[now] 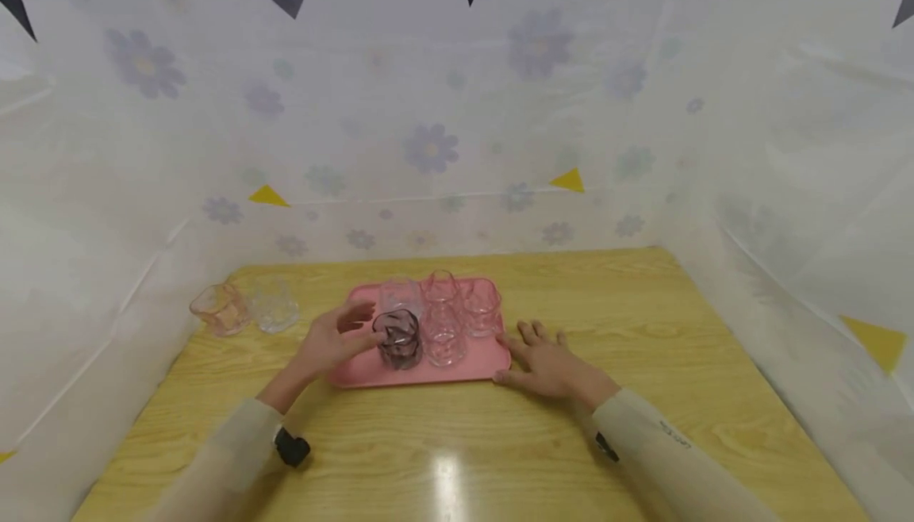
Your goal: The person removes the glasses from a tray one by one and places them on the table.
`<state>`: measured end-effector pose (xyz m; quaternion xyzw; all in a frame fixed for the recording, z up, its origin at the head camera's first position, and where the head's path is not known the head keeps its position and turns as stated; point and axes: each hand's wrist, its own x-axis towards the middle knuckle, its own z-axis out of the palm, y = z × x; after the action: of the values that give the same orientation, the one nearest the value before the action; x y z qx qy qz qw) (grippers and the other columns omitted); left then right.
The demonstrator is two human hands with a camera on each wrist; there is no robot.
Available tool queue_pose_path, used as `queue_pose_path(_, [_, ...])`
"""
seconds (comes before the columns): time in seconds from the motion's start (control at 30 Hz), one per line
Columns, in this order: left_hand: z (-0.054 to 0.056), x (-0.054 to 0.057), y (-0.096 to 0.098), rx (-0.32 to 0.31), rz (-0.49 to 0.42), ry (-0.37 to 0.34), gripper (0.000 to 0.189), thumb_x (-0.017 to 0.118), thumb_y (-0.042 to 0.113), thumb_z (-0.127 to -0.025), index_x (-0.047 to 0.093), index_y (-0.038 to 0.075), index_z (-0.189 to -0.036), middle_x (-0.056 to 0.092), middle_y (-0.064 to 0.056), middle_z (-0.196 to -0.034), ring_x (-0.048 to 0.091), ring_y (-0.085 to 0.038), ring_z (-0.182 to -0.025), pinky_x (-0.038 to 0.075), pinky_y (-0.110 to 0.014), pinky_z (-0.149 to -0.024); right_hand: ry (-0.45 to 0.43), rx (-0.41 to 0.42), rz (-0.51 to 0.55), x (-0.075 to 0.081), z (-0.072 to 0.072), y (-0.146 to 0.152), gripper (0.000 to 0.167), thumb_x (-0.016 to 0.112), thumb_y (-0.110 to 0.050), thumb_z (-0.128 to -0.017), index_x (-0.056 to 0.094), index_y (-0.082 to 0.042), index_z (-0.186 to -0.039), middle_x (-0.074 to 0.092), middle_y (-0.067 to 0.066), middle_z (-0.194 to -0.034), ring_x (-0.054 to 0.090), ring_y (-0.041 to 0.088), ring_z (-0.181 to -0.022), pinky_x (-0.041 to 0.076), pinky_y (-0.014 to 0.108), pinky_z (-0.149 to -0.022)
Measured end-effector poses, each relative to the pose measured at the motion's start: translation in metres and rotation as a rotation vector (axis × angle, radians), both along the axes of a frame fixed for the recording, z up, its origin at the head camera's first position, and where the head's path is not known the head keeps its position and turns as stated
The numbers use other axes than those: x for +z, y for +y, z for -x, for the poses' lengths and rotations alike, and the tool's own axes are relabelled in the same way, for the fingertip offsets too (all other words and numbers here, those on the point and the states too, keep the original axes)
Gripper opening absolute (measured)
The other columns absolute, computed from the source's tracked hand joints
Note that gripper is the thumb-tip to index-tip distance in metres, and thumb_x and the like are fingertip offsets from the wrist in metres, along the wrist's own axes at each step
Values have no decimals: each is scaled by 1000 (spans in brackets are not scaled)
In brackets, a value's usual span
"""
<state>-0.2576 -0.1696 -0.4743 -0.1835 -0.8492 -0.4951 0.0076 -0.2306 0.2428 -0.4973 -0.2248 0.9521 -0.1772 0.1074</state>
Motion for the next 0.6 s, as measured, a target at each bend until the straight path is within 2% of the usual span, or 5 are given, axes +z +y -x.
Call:
queue_pose_path(0.17, [-1, -9, 10, -19, -29, 17, 73, 91, 28, -85, 59, 4, -146, 68, -17, -138, 65, -36, -128, 52, -54, -111, 1, 0, 2, 1, 1, -1, 85, 53, -70, -100, 35, -21, -166, 20, 30, -172, 10, 54, -160, 4, 85, -118])
queue_pose_path(0.4, [-5, -16, 18, -51, -53, 14, 72, 93, 24, -83, 58, 9, -145, 70, -18, -132, 67, -33, -122, 55, -52, -107, 0, 0, -1, 1, 0, 0, 85, 53, -71, -100, 35, -21, -166, 19, 30, -172, 10, 54, -160, 4, 85, -118])
queue_pose_path(0.6, [-6, -21, 20, -39, -63, 10, 76, 94, 25, -81, 56, 12, -146, 70, -18, -130, 68, -32, -119, 56, -51, -105, -14, -2, 4, 4, -2, -2, 85, 54, -70, -100, 36, -19, -166, 20, 30, -171, 10, 55, -160, 4, 85, -118])
